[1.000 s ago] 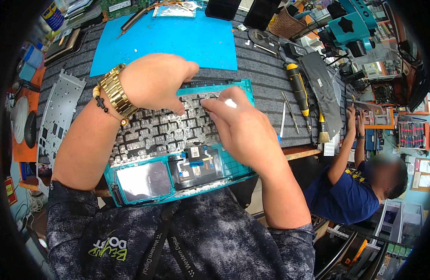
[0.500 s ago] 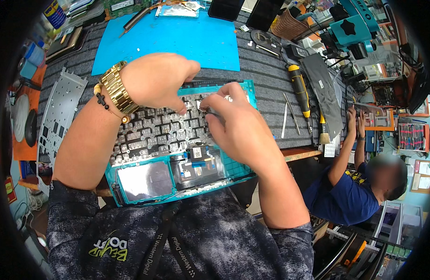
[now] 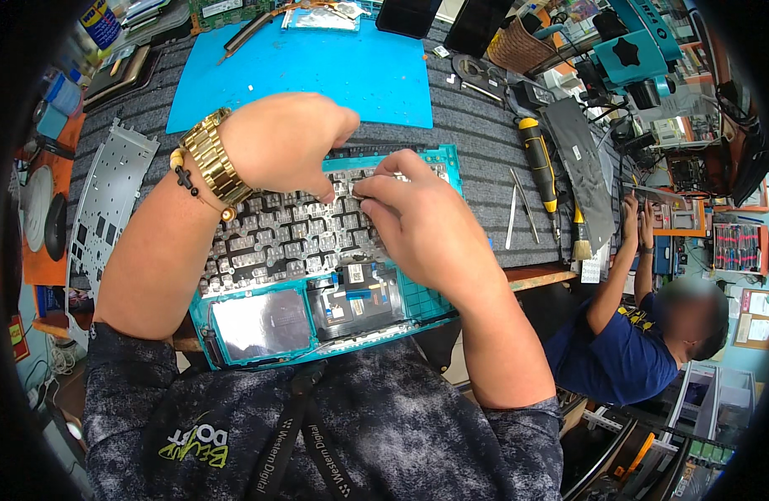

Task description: The person works on the internal components of a laptop chassis, using a small blue tool to pry and handle internal cables and connectors.

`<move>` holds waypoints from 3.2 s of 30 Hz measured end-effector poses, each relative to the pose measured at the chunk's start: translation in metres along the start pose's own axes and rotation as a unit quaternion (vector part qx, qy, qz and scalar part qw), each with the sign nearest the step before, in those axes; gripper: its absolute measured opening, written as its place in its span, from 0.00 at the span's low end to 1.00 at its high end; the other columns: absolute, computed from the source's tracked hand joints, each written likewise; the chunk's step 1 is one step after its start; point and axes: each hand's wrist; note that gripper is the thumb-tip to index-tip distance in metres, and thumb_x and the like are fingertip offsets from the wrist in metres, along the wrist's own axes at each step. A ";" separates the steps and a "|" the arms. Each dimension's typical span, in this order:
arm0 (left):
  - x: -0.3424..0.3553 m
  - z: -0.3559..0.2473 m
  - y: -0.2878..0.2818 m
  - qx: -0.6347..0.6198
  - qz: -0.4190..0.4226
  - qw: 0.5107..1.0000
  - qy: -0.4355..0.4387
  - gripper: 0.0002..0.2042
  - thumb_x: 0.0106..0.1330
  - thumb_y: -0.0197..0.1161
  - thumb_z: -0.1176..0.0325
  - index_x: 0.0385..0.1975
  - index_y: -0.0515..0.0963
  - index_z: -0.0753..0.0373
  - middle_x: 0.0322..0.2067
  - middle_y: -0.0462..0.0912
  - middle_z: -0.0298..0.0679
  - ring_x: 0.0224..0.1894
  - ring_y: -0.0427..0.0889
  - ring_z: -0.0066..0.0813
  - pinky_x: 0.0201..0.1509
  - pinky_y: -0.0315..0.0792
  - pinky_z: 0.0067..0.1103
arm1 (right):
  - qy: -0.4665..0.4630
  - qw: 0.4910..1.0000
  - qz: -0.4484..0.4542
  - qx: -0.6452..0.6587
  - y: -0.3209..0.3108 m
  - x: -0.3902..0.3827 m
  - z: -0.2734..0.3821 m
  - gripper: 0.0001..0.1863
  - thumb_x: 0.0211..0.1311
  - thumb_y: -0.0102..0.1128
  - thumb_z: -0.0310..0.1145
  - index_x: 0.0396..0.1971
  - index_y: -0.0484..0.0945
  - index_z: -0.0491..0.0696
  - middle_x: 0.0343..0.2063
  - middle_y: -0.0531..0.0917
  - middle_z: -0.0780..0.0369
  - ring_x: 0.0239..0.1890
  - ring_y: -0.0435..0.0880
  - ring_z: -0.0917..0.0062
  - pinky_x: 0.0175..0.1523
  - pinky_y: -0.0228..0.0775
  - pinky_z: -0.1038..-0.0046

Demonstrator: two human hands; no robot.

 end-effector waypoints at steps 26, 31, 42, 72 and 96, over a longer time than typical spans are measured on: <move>0.000 -0.003 -0.007 -0.004 0.025 0.999 -0.026 0.30 0.58 0.97 0.58 0.56 0.91 0.67 0.51 0.98 0.50 0.57 0.97 0.56 0.60 0.91 0.43 | -0.017 0.998 0.002 -0.061 -0.003 0.002 -0.001 0.09 0.82 0.77 0.31 0.55 0.98 0.49 0.57 0.95 0.58 0.53 0.97 0.49 0.57 0.91 0.49; 0.003 -0.003 -0.006 0.012 0.035 0.999 -0.023 0.30 0.57 0.97 0.58 0.53 0.91 0.68 0.50 0.97 0.51 0.56 0.97 0.57 0.60 0.90 0.44 | 0.005 0.997 -0.018 -0.075 0.005 -0.001 0.004 0.09 0.82 0.77 0.32 0.54 0.98 0.51 0.58 0.95 0.60 0.50 0.97 0.48 0.56 0.91 0.47; 0.009 0.001 -0.002 0.021 0.038 0.999 0.021 0.28 0.55 0.98 0.57 0.47 0.91 0.69 0.45 0.97 0.53 0.54 0.97 0.59 0.58 0.91 0.45 | 0.014 0.992 -0.064 -0.107 0.025 -0.008 0.009 0.09 0.81 0.77 0.30 0.55 0.98 0.50 0.55 0.95 0.58 0.47 0.98 0.47 0.52 0.92 0.47; 0.011 0.008 -0.003 -0.031 0.061 0.997 -0.020 0.32 0.55 0.98 0.55 0.53 0.90 0.69 0.48 0.97 0.52 0.53 0.97 0.56 0.57 0.90 0.43 | -0.012 0.998 0.004 -0.066 -0.007 0.006 -0.004 0.10 0.80 0.79 0.31 0.54 0.99 0.50 0.59 0.94 0.58 0.50 0.98 0.50 0.56 0.90 0.50; 0.014 0.005 -0.002 -0.016 0.071 0.997 -0.033 0.34 0.54 0.99 0.54 0.53 0.90 0.69 0.48 0.97 0.52 0.53 0.97 0.56 0.58 0.90 0.43 | -0.053 0.991 -0.016 -0.125 -0.004 0.003 -0.003 0.10 0.75 0.83 0.32 0.52 0.99 0.53 0.58 0.94 0.61 0.50 0.98 0.54 0.53 0.91 0.50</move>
Point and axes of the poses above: each hand's wrist, its own x-axis towards the middle knuckle, its own y-axis out of the palm, z = x × y
